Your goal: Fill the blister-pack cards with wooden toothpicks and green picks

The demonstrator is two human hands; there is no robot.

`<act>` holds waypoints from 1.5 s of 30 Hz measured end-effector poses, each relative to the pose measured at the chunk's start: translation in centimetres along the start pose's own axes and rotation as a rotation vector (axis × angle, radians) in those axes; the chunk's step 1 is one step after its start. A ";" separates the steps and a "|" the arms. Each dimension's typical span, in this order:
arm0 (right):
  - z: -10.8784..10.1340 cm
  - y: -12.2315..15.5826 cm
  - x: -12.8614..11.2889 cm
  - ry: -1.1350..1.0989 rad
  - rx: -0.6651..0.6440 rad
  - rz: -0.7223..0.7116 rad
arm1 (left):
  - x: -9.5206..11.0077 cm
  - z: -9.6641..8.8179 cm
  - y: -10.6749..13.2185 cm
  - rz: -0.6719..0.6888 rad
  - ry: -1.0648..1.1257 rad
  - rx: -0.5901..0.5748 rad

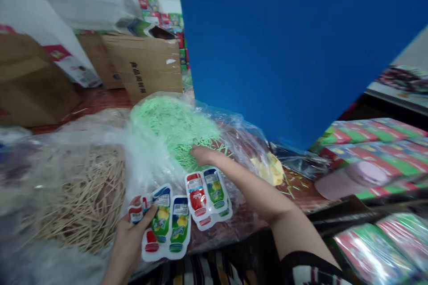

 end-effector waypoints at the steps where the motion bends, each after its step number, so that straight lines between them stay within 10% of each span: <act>1: 1.9 -0.2 -0.7 0.100 -0.174 -0.092 | 0.0 -0.1 -0.2 0.008 -0.002 -0.006; 8: 6.3 -1.5 -1.8 0.391 -0.480 -0.373 | 0.1 -0.3 -0.7 0.055 0.028 -0.034; 16: 6.4 -0.8 -1.6 0.407 -0.430 -0.417 | 0.0 0.1 -0.6 0.093 0.073 -0.086; 26: -0.3 -0.7 -0.4 0.353 -0.227 -0.301 | -0.2 0.3 -0.7 0.068 0.073 -0.089; 45: 5.0 -0.4 1.9 0.583 -0.605 -0.094 | -0.8 0.4 -0.7 0.082 0.008 -0.072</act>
Point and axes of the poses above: each hand's wrist, its own y-axis away from the middle knuckle, its own z-axis out of the palm, x = y × z, the point moved 9 cm from there along -y, towards the middle knuckle, and after that the axes turned 5 degrees about -y, right-handed, at the moved point
